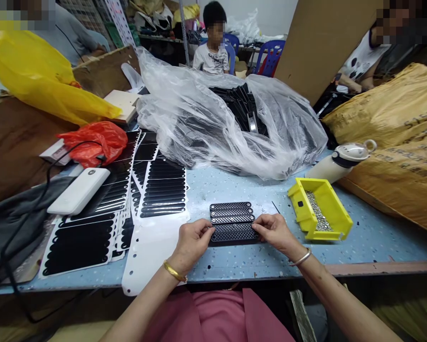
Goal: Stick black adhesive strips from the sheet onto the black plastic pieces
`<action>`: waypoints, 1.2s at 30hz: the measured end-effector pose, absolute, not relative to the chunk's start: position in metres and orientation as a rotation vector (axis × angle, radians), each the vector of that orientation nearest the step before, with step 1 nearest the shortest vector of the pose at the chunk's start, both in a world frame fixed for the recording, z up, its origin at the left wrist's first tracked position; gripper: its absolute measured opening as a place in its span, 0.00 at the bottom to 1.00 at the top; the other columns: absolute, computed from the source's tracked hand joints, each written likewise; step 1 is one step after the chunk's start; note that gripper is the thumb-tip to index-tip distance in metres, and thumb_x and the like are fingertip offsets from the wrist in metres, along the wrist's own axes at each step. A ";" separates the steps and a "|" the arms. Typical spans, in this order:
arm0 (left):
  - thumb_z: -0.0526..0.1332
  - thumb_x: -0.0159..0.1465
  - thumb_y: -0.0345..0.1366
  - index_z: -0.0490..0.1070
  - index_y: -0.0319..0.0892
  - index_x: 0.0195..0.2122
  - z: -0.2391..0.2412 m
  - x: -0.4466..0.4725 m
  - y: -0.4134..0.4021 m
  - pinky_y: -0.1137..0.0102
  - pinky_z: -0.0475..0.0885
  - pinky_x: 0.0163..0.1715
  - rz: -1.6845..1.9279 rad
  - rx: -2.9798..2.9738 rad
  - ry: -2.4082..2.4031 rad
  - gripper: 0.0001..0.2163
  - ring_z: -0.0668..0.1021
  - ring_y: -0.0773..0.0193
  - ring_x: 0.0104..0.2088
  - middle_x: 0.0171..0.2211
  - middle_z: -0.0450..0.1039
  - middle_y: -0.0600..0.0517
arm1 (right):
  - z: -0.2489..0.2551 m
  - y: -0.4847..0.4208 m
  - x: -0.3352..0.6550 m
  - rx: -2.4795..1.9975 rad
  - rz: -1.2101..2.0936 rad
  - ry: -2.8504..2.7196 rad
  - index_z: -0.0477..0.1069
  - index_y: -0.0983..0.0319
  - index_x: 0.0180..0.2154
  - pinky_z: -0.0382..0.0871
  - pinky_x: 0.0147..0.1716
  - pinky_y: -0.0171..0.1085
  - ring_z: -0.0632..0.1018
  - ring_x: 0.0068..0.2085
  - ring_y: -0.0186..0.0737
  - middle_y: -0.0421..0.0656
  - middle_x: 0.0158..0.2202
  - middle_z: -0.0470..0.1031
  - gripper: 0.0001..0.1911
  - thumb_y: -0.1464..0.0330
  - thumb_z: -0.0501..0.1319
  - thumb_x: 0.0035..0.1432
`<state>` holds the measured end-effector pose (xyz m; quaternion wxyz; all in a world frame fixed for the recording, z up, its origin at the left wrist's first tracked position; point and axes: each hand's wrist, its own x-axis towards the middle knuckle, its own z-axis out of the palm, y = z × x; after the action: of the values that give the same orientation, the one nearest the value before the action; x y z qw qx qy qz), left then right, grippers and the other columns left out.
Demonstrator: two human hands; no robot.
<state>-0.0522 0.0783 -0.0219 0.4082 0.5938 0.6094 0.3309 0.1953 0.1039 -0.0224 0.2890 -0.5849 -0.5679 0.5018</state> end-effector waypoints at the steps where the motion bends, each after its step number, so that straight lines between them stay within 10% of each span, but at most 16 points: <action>1: 0.60 0.58 0.35 0.73 0.43 0.27 -0.022 -0.051 0.079 0.73 0.62 0.20 0.833 1.400 1.531 0.05 0.69 0.67 0.17 0.16 0.67 0.57 | -0.022 0.104 0.195 -1.562 1.344 -1.510 0.71 0.61 0.21 0.64 0.17 0.33 0.69 0.17 0.33 0.38 0.16 0.69 0.10 0.62 0.61 0.45; 11: 0.56 0.62 0.34 0.77 0.43 0.33 -0.027 -0.056 0.072 0.71 0.71 0.32 0.919 1.817 1.445 0.10 0.79 0.62 0.29 0.29 0.79 0.50 | -0.024 0.104 0.196 -1.535 1.374 -1.475 0.71 0.62 0.21 0.64 0.16 0.32 0.69 0.17 0.32 0.38 0.16 0.69 0.09 0.63 0.62 0.45; 20: 0.59 0.57 0.41 0.69 0.40 0.24 -0.024 -0.053 0.074 0.77 0.60 0.11 0.858 1.147 1.581 0.10 0.68 0.72 0.11 0.15 0.67 0.57 | -0.023 0.104 0.196 -1.538 1.370 -1.461 0.71 0.62 0.21 0.63 0.16 0.32 0.68 0.17 0.32 0.38 0.17 0.69 0.10 0.62 0.62 0.44; 36: 0.59 0.52 0.36 0.62 0.42 0.18 -0.016 -0.047 0.095 0.78 0.52 0.06 0.628 1.070 1.531 0.09 0.60 0.73 0.06 0.09 0.60 0.60 | -0.025 0.105 0.194 -1.549 1.346 -1.487 0.71 0.61 0.20 0.63 0.15 0.32 0.69 0.16 0.33 0.38 0.16 0.69 0.09 0.62 0.62 0.44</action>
<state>-0.0472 0.0954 -0.0162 0.5524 0.4527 0.6476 0.2657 0.1944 0.1054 -0.0246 0.2991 -0.5832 -0.5601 0.5067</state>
